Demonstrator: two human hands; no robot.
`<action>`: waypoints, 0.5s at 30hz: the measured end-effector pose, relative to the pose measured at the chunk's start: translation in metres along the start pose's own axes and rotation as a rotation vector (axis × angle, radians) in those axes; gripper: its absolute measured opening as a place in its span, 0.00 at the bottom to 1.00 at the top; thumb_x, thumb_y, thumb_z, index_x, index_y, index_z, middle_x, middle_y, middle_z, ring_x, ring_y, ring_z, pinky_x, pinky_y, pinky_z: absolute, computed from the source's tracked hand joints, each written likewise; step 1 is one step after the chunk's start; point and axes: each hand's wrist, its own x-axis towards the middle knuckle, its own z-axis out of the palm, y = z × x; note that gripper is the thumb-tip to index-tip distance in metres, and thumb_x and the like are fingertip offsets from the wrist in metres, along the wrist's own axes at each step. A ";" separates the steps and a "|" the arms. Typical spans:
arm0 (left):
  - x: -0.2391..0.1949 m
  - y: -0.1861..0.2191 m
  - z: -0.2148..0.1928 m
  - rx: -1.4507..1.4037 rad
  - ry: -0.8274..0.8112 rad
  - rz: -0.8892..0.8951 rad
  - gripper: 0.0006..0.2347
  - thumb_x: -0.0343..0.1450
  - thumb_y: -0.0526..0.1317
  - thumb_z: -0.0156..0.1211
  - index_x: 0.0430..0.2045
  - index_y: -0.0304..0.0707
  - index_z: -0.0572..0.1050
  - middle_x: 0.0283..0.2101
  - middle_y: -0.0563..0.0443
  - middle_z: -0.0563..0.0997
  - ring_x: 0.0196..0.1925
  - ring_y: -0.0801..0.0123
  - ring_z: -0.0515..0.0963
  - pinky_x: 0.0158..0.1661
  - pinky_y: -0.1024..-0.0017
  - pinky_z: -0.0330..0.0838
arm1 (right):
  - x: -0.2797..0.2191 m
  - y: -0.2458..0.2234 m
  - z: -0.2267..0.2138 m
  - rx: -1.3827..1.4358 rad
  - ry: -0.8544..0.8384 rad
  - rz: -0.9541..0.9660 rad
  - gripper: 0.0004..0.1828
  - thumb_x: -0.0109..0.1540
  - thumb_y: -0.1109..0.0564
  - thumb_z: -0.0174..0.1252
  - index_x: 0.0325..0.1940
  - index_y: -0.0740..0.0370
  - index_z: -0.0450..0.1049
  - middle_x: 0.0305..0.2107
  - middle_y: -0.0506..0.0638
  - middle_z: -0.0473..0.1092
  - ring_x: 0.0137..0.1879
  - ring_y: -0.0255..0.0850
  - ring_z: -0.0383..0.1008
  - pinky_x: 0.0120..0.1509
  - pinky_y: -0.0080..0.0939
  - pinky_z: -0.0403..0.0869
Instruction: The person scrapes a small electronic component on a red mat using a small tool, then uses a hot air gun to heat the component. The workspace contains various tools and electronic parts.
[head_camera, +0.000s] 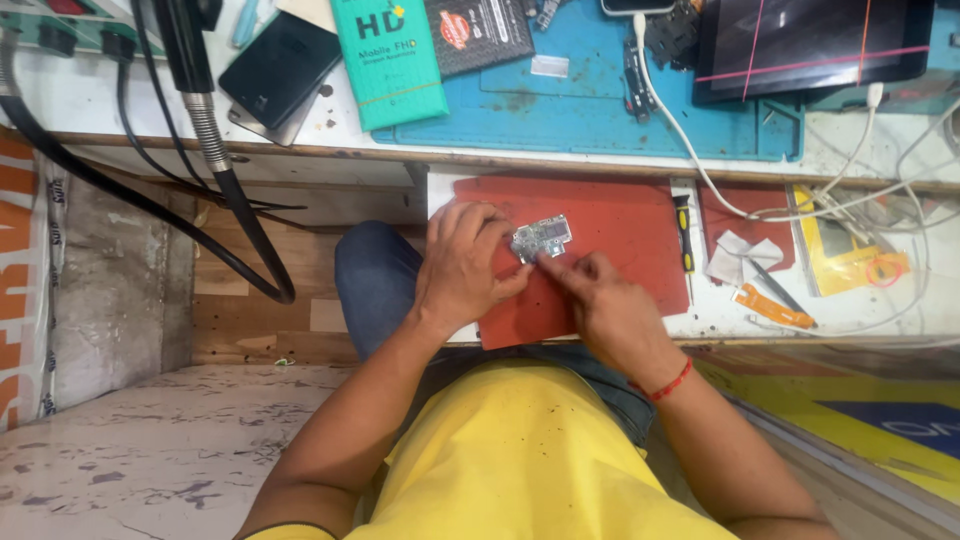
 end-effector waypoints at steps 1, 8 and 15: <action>0.001 -0.001 0.001 0.000 0.007 0.006 0.21 0.58 0.45 0.76 0.39 0.36 0.77 0.49 0.46 0.74 0.57 0.53 0.71 0.60 0.53 0.61 | 0.000 0.001 0.000 -0.005 0.014 0.015 0.34 0.58 0.64 0.51 0.68 0.43 0.71 0.43 0.57 0.71 0.35 0.59 0.76 0.38 0.56 0.75; -0.002 -0.003 0.002 -0.018 -0.004 0.018 0.21 0.59 0.45 0.77 0.40 0.36 0.77 0.49 0.48 0.74 0.58 0.53 0.71 0.62 0.53 0.61 | 0.000 0.001 0.000 0.006 0.024 -0.001 0.31 0.61 0.64 0.51 0.68 0.45 0.71 0.42 0.56 0.71 0.35 0.59 0.76 0.37 0.56 0.75; -0.004 -0.003 0.001 0.006 -0.004 0.014 0.21 0.59 0.45 0.77 0.41 0.36 0.78 0.50 0.47 0.74 0.58 0.53 0.71 0.61 0.53 0.61 | -0.001 0.004 0.005 -0.001 0.056 0.000 0.32 0.60 0.65 0.51 0.69 0.46 0.70 0.43 0.58 0.71 0.36 0.60 0.76 0.38 0.57 0.75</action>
